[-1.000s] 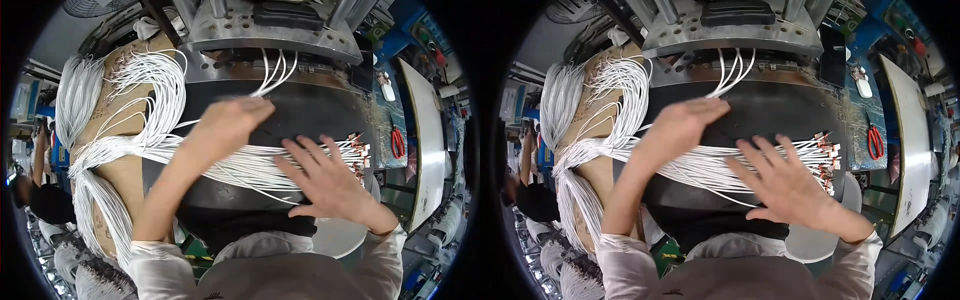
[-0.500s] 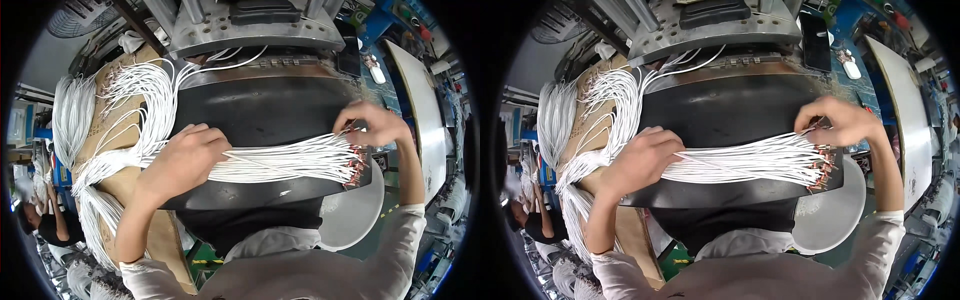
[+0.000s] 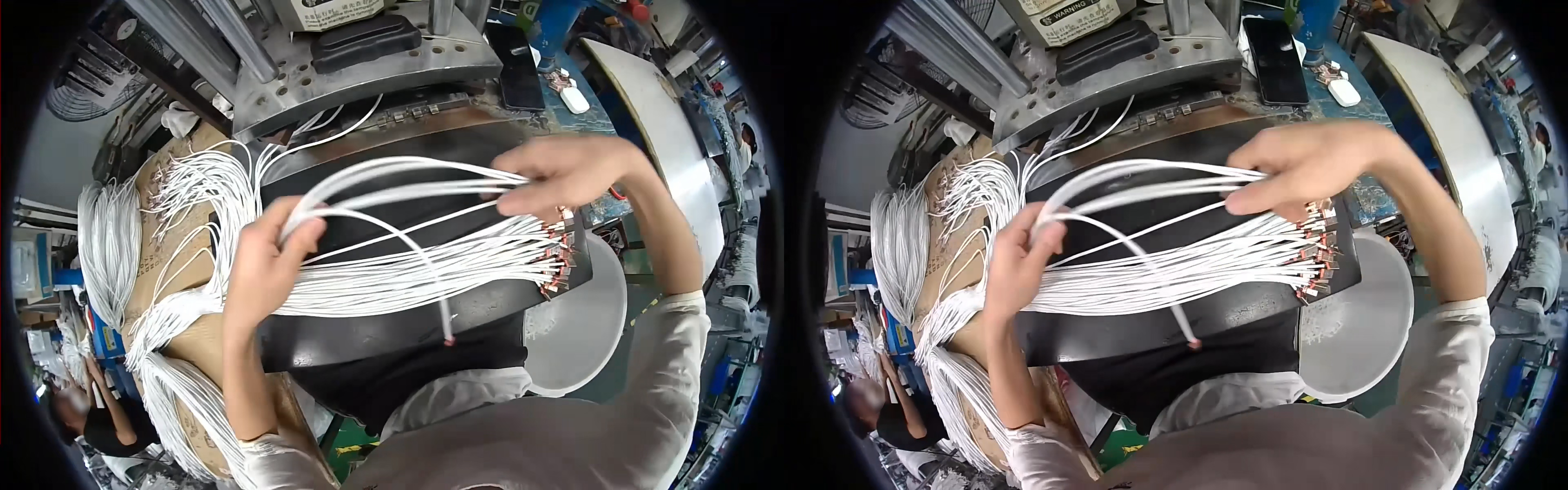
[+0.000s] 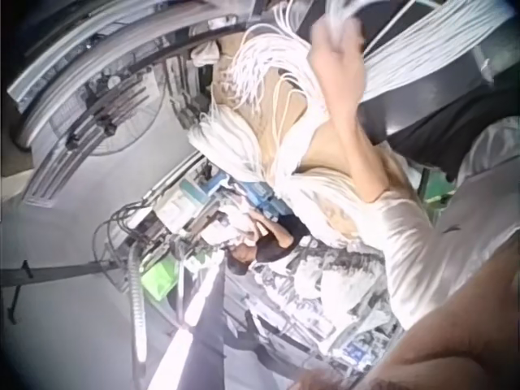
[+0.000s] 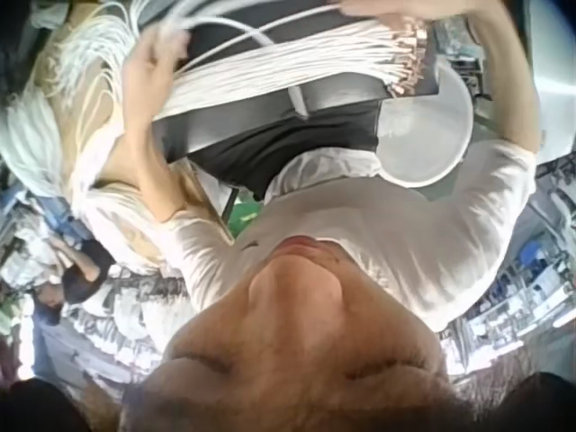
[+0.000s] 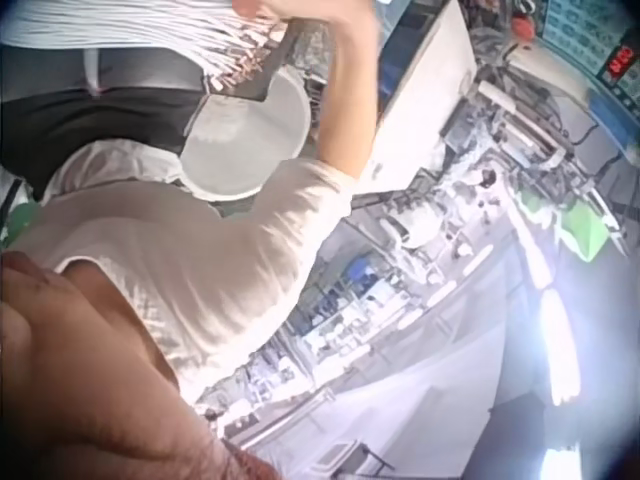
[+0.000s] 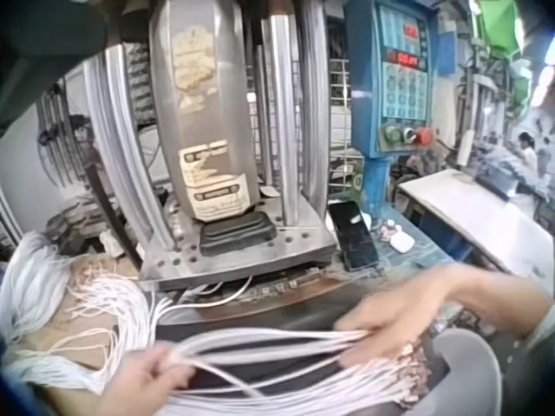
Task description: The person repeatedly inserts the connector ends of cables into a metal fixture by hand, places the fixture into a pressing machine to mold the connectors, and removes the pressed cables from the machine.
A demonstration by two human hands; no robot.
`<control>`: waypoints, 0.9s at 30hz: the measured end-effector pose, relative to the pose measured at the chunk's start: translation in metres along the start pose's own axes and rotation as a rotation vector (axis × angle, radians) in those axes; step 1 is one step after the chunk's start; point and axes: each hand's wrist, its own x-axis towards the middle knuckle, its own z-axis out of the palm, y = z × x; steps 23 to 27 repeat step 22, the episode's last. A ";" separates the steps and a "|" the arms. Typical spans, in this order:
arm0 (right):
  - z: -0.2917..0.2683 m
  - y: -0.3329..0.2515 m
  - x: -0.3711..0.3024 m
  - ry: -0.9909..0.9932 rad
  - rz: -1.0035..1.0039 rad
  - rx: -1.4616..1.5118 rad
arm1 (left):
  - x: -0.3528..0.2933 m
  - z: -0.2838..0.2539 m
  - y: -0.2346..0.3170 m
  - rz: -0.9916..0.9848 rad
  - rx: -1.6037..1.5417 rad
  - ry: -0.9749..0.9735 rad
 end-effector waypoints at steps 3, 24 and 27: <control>-0.012 0.027 -0.002 0.124 -0.202 0.023 | 0.015 0.014 0.022 0.061 0.009 -0.318; -0.002 0.072 -0.044 0.332 -0.181 0.300 | 0.071 0.051 0.025 0.069 -0.149 -0.424; -0.002 0.072 -0.044 0.332 -0.181 0.300 | 0.071 0.051 0.025 0.069 -0.149 -0.424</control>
